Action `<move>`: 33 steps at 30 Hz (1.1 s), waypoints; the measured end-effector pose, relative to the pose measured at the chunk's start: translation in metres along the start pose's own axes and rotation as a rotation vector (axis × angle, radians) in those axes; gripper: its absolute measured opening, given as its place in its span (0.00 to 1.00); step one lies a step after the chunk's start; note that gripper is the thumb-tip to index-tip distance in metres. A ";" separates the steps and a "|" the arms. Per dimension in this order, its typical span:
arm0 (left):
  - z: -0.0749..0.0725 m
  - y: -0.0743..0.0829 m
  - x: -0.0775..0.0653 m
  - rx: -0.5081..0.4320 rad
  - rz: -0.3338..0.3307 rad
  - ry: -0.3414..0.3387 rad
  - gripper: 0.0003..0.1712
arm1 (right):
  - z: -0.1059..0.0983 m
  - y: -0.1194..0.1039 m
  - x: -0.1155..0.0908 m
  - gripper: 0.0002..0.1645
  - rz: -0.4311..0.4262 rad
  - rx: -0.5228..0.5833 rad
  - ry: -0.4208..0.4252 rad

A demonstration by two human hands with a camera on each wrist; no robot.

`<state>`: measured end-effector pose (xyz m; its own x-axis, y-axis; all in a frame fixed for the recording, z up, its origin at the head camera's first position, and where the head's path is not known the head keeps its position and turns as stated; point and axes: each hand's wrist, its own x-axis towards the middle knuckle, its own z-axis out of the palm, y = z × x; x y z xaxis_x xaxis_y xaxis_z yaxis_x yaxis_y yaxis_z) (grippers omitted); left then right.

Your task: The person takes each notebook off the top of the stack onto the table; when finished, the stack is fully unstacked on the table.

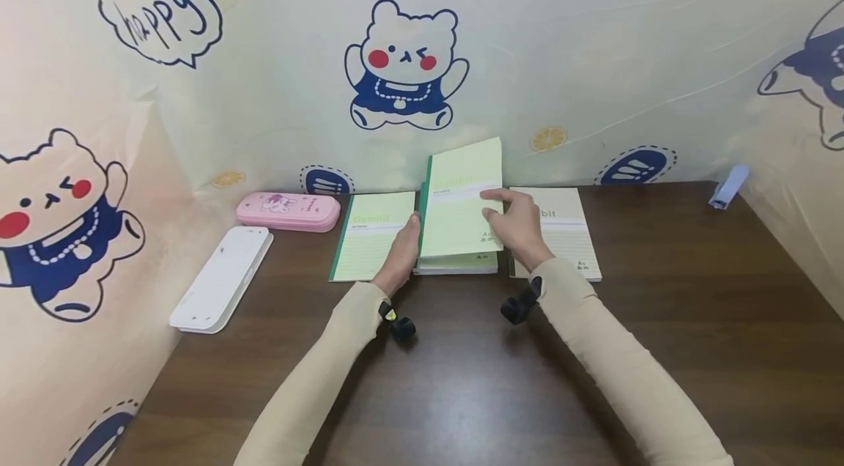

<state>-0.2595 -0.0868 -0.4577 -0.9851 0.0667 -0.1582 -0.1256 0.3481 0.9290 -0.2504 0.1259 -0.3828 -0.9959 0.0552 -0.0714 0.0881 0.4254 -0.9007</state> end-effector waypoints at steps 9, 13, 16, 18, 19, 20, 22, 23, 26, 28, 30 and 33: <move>0.004 0.000 0.005 0.135 0.095 0.031 0.34 | -0.035 -0.031 -0.011 0.21 -0.022 0.187 -0.007; 0.004 -0.002 0.006 0.148 0.097 0.040 0.34 | -0.036 -0.029 -0.012 0.21 -0.032 0.187 -0.009; 0.005 -0.004 0.007 0.139 0.093 0.036 0.34 | -0.041 -0.023 -0.014 0.22 -0.027 0.187 -0.003; 0.005 -0.005 0.006 0.132 0.087 0.031 0.34 | -0.050 -0.016 -0.016 0.22 -0.016 0.160 0.001; 0.005 -0.006 0.005 0.131 0.083 0.029 0.35 | -0.056 -0.011 -0.017 0.23 -0.006 0.142 0.000; 0.005 -0.007 0.005 0.131 0.079 0.026 0.35 | -0.063 -0.005 -0.018 0.24 0.003 0.129 0.004; 0.005 -0.007 0.003 0.133 0.073 0.024 0.35 | -0.079 0.010 -0.021 0.25 0.017 0.089 0.025; 0.005 -0.008 0.003 0.133 0.073 0.024 0.35 | -0.089 0.018 -0.022 0.26 0.028 0.066 0.036; 0.006 -0.008 0.003 0.135 0.072 0.029 0.35 | -0.122 0.046 -0.025 0.28 0.055 0.032 0.068; 0.006 -0.008 0.002 0.138 0.068 0.029 0.35 | -0.146 0.066 -0.028 0.29 0.071 0.006 0.087; 0.006 -0.007 0.002 0.143 0.061 0.024 0.35 | -0.171 0.086 -0.032 0.27 0.079 -0.003 0.103; 0.006 -0.007 0.002 0.155 0.060 0.018 0.35 | -0.203 0.111 -0.037 0.21 0.107 -0.006 0.124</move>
<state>-0.2600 -0.0830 -0.4667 -0.9925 0.0752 -0.0963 -0.0480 0.4843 0.8736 -0.1998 0.3544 -0.3933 -0.9709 0.2116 -0.1123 0.1936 0.4169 -0.8881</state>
